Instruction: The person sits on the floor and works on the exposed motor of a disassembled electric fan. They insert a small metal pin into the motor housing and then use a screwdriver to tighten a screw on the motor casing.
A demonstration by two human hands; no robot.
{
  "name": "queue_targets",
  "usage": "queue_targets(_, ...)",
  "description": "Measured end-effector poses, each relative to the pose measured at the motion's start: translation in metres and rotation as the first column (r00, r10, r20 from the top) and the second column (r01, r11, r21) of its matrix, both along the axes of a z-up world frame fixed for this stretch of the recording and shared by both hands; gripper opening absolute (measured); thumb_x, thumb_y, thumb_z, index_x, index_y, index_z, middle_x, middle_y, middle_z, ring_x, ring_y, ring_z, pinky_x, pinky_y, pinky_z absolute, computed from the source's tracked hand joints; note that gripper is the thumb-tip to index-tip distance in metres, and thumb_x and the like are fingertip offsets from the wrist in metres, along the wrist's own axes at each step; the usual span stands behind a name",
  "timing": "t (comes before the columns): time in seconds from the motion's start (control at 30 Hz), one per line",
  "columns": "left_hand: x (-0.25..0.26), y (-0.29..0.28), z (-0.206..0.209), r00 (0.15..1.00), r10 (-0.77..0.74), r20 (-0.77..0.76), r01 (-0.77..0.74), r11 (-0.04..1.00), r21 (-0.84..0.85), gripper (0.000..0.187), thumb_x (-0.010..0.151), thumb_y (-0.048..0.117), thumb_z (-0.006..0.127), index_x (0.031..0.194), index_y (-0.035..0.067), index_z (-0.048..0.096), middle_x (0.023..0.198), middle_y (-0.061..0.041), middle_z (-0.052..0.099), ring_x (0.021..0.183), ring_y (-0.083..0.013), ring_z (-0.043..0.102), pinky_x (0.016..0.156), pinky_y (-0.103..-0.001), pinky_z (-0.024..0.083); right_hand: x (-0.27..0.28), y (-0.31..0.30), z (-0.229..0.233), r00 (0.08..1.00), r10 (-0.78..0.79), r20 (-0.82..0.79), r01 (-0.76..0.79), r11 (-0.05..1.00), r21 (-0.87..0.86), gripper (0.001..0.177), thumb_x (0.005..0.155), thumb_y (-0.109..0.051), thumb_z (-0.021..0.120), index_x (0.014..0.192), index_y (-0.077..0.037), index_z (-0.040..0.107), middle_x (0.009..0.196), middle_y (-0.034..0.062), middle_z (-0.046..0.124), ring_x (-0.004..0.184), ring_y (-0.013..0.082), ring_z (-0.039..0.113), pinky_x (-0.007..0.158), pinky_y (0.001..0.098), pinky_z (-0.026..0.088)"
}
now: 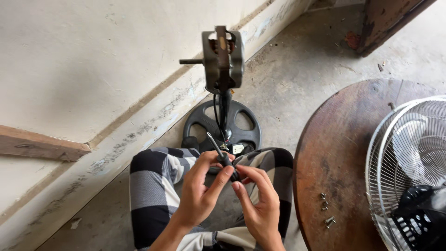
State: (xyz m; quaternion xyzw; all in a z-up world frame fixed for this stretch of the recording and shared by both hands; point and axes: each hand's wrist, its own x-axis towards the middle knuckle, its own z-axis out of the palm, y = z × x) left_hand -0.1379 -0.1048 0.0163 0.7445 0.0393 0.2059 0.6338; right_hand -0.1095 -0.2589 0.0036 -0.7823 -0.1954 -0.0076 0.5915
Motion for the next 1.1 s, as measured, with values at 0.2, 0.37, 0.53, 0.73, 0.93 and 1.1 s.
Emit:
queue_targets(0.2,0.020,0.056,0.005,0.997,-0.052,-0.051,0.049,0.998,-0.043,0.029,0.107,0.022,0.056,0.123,-0.002,0.059,0.104,-0.012,0.078,0.096,-0.0170,0.078,0.086,-0.028,0.061,0.055,0.031,-0.001,0.995,0.006,0.100,0.001,0.997,-0.073,0.028,0.096,-0.009,0.068,0.123,-0.001,0.070,0.109,0.0083,0.073,0.098,0.0162,0.068,0.087,0.0280,0.054)
queue_targets(0.37,0.045,0.094,0.007,0.998,0.033,-0.047,-0.024,0.984,0.176,0.033,0.106,0.024,0.056,0.128,-0.001,0.057,0.101,-0.008,0.069,0.081,-0.0143,0.071,0.074,-0.029,0.057,0.116,0.056,-0.002,0.974,-0.030,0.224,0.046,0.997,-0.065,0.023,0.103,-0.010,0.063,0.125,-0.005,0.069,0.112,0.0069,0.075,0.100,0.0133,0.072,0.086,0.0250,0.059)
queue_targets(0.53,0.071,0.123,0.012,0.995,0.099,-0.013,-0.088,0.931,0.355,0.027,0.102,0.023,0.062,0.120,0.003,0.064,0.095,-0.006,0.064,0.066,-0.0164,0.059,0.059,-0.030,0.050,0.149,0.079,0.016,0.958,-0.120,0.262,0.108,0.992,0.058,0.022,0.106,-0.007,0.062,0.126,-0.003,0.070,0.114,0.0072,0.072,0.105,0.0126,0.069,0.087,0.0246,0.055)
queue_targets(0.73,0.096,0.142,0.010,0.995,0.033,0.092,-0.071,0.891,0.448,0.024,0.102,0.022,0.063,0.118,0.003,0.063,0.100,-0.006,0.064,0.076,-0.0136,0.065,0.063,-0.027,0.056,0.162,0.095,0.033,0.917,-0.145,0.371,0.157,0.988,-0.003,0.020,0.103,-0.006,0.069,0.123,-0.004,0.074,0.105,0.0045,0.070,0.092,0.0106,0.060,0.081,0.0242,0.049)
queue_targets(0.93,0.102,0.152,0.016,0.985,0.009,0.172,-0.103,0.832,0.544,0.023,0.099,0.016,0.069,0.117,0.003,0.065,0.104,-0.008,0.064,0.083,-0.0165,0.069,0.065,-0.028,0.059,0.163,0.100,0.042,0.906,-0.164,0.391,0.196,0.980,-0.041,0.019,0.099,-0.006,0.073,0.117,-0.005,0.075,0.101,0.0035,0.071,0.085,0.0091,0.058,0.074,0.0233,0.047)
queue_targets(1.1,0.104,0.157,0.015,0.983,0.001,0.184,-0.110,0.802,0.586,0.023,0.097,0.015,0.070,0.117,0.003,0.065,0.105,-0.007,0.064,0.085,-0.0169,0.070,0.067,-0.027,0.061,0.164,0.103,0.041,0.908,-0.175,0.382,0.199,0.980,-0.026,0.018,0.099,-0.003,0.073,0.117,-0.003,0.075,0.099,0.0039,0.069,0.085,0.0098,0.057,0.074,0.0243,0.047)
